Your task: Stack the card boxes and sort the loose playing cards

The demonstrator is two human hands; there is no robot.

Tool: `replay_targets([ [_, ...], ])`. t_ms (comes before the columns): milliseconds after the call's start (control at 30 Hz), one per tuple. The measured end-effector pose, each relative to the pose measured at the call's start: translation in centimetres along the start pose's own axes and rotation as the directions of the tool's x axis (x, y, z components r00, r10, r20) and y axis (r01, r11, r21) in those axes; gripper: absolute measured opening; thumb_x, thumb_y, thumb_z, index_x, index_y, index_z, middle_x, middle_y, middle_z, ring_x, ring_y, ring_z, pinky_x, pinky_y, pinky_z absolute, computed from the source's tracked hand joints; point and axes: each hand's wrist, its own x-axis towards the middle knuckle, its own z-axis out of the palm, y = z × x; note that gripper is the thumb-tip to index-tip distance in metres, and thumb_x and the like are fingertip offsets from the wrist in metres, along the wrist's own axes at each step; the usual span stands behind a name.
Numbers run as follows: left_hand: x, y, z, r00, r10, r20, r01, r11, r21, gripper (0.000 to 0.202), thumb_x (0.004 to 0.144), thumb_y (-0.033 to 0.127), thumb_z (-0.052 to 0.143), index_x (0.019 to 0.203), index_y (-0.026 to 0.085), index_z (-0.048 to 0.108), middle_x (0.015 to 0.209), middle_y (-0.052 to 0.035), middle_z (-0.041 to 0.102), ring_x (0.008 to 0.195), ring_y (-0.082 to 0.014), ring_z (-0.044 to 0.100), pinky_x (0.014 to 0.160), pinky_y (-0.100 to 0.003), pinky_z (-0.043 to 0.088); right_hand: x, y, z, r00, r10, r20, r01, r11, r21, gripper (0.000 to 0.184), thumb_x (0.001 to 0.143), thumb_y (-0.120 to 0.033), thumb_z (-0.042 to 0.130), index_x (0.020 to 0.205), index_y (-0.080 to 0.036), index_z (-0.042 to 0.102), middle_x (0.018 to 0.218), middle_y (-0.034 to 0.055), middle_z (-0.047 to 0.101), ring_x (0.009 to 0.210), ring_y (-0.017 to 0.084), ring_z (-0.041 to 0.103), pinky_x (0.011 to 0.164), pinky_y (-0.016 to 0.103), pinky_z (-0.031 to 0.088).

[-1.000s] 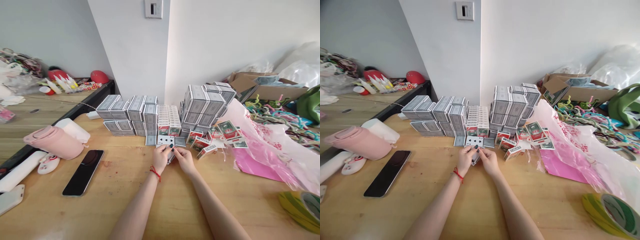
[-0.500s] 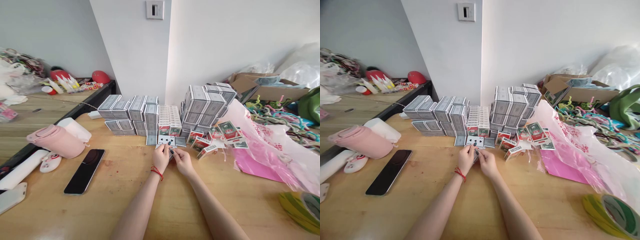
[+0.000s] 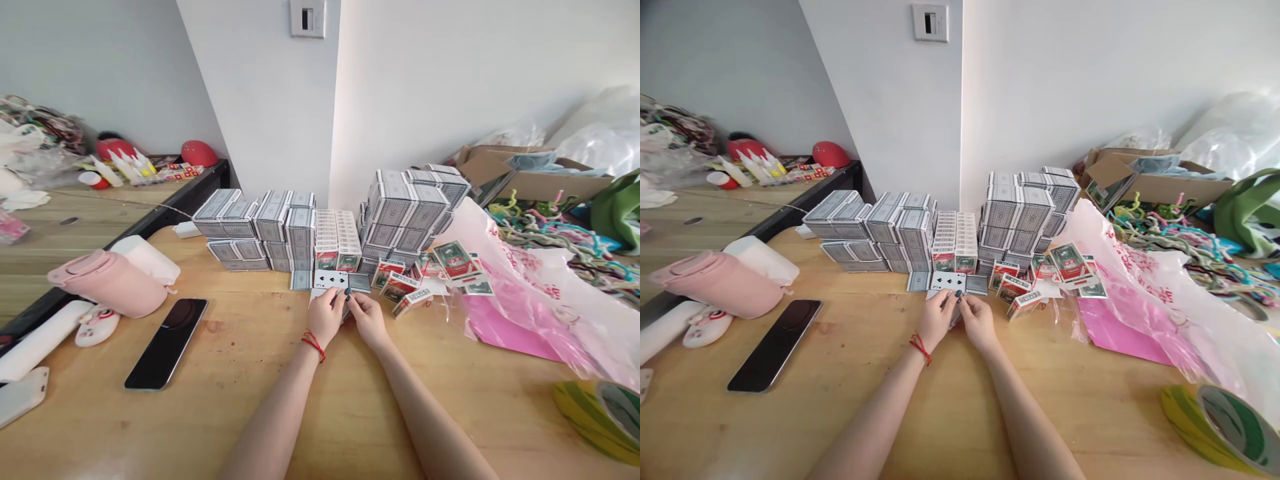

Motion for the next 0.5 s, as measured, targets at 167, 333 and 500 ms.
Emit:
replay_targets([
  [167,-0.07,0.20,0.00,0.999,0.012,-0.043,-0.011,0.999,0.035,0.030,0.084,0.035,0.041,0.070,0.018,0.061,0.060,-0.0028,0.061,0.055,-0.0116,0.052,0.052,-0.020,0.033,0.14,0.15,0.11,1.000,0.004,-0.006,-0.005,1.000,-0.010,0.034,0.075,-0.047,0.052,0.061,-0.016,0.055,0.057,-0.0003,0.051,0.056,0.013,0.044,0.054,0.024,0.037],
  [333,-0.17,0.51,-0.02,0.997,-0.013,-0.071,0.013,1.000,0.006,0.031,0.084,0.035,0.041,0.069,0.018,0.062,0.062,-0.0033,0.063,0.056,-0.0115,0.053,0.053,-0.020,0.035,-0.03,0.43,0.50,0.999,0.017,-0.051,-0.017,1.000,-0.006,0.032,0.076,-0.045,0.051,0.064,-0.015,0.057,0.058,-0.0001,0.050,0.056,0.013,0.043,0.054,0.024,0.036],
  [500,-0.19,0.54,0.08,0.997,-0.033,-0.073,0.031,0.999,-0.019,0.031,0.085,0.035,0.041,0.070,0.019,0.062,0.064,-0.0032,0.064,0.059,-0.0121,0.056,0.054,-0.021,0.038,-0.12,0.40,0.62,0.996,0.027,-0.080,-0.027,1.000,-0.010,0.031,0.075,-0.045,0.053,0.068,-0.015,0.061,0.061,0.0012,0.054,0.058,0.014,0.046,0.057,0.026,0.039],
])
